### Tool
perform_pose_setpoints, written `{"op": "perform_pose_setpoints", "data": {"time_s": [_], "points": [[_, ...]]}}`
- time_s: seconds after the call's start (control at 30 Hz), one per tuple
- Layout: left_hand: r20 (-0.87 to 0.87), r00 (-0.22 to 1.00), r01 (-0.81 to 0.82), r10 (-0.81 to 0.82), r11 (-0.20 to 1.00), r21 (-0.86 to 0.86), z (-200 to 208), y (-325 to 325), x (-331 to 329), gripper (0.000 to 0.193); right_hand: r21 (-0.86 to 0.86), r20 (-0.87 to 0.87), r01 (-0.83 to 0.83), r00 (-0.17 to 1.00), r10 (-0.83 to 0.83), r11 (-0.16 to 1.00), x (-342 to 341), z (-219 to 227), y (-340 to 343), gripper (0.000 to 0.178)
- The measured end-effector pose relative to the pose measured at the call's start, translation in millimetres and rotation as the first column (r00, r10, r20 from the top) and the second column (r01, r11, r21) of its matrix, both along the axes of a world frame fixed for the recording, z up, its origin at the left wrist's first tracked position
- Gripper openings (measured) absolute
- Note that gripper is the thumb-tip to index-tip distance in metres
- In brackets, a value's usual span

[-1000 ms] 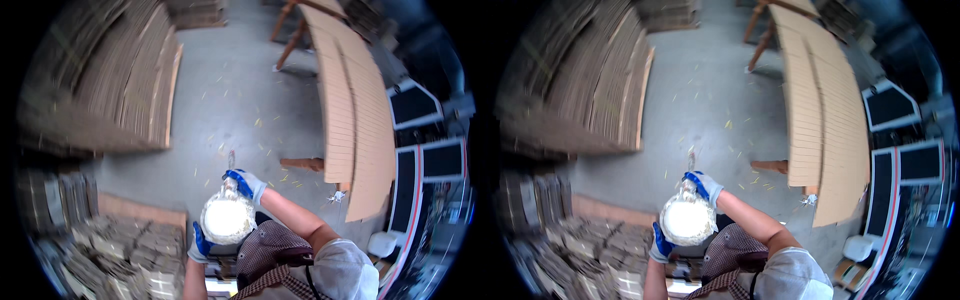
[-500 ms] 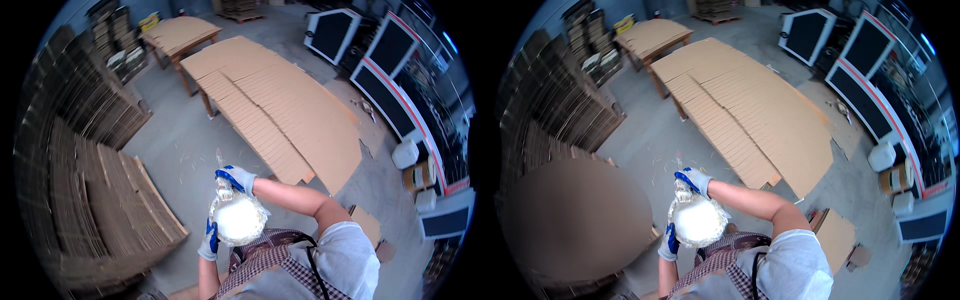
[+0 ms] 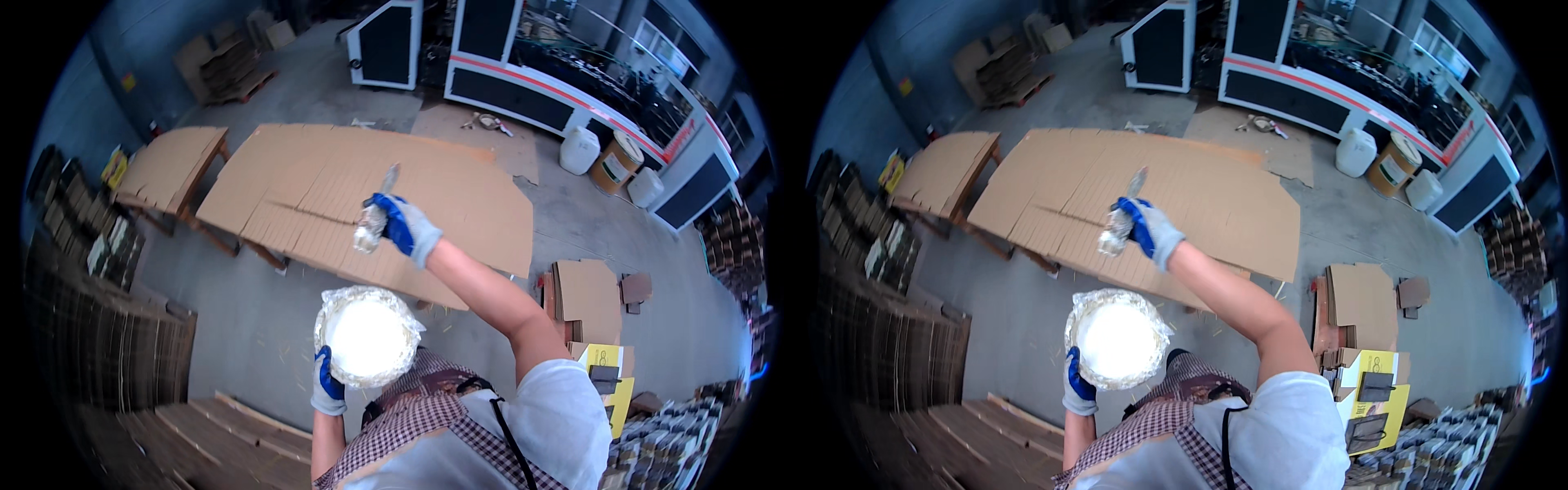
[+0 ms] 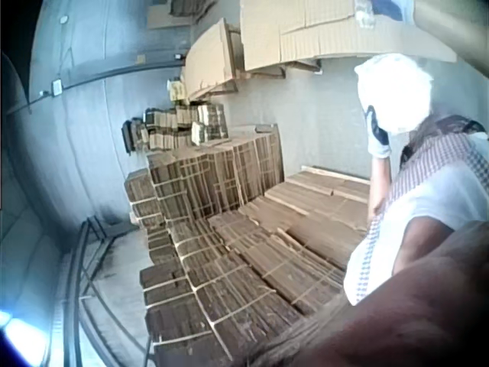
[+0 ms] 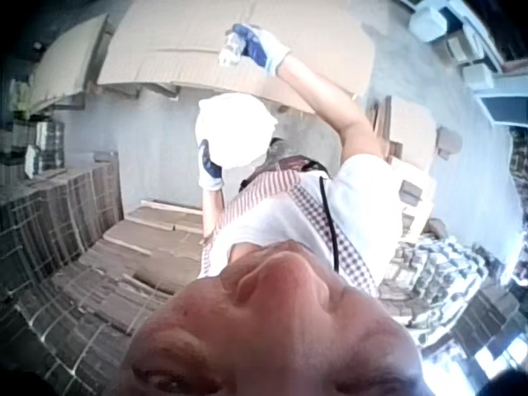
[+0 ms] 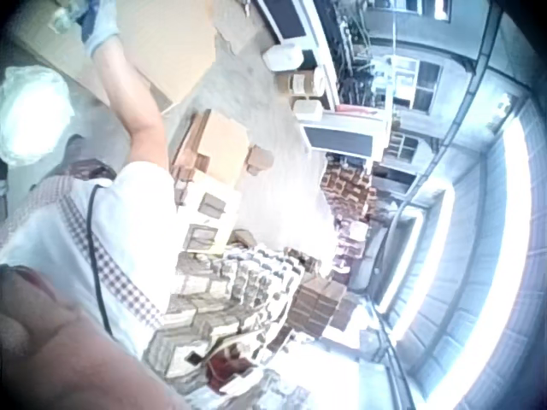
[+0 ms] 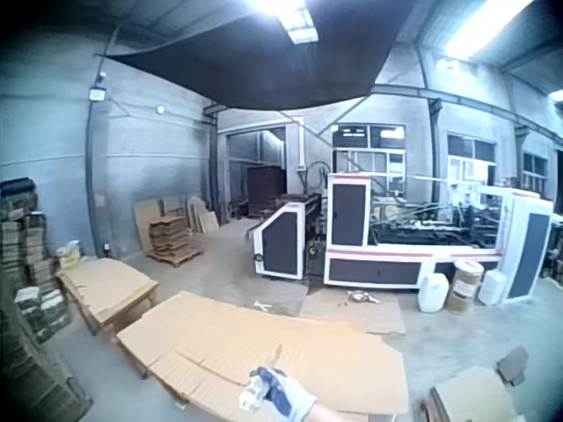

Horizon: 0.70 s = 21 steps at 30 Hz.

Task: The person scoops white paste from a container and spreads it onto a large cardboard sheet using a scraper tool. The person works in a warehouse environment, applying the substance in broad strokes across the surface of the cardboard.

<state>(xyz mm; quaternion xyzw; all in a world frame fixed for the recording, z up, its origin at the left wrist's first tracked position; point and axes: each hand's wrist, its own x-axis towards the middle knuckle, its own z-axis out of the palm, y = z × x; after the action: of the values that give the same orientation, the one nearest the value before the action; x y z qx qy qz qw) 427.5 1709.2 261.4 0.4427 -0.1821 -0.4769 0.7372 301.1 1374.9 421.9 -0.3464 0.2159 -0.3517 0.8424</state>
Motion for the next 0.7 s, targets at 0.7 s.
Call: {"op": "perform_pose_setpoints", "data": {"time_s": [0.7], "points": [[0.365, 0.928, 0.128, -0.077, 0.985, -0.119, 128.8, -241.3, 122.5, 0.076, -0.402, -0.297, 0.199, 0.895, -0.333, 0.894, 27.5, 44.8, -4.8, 0.04]]}}
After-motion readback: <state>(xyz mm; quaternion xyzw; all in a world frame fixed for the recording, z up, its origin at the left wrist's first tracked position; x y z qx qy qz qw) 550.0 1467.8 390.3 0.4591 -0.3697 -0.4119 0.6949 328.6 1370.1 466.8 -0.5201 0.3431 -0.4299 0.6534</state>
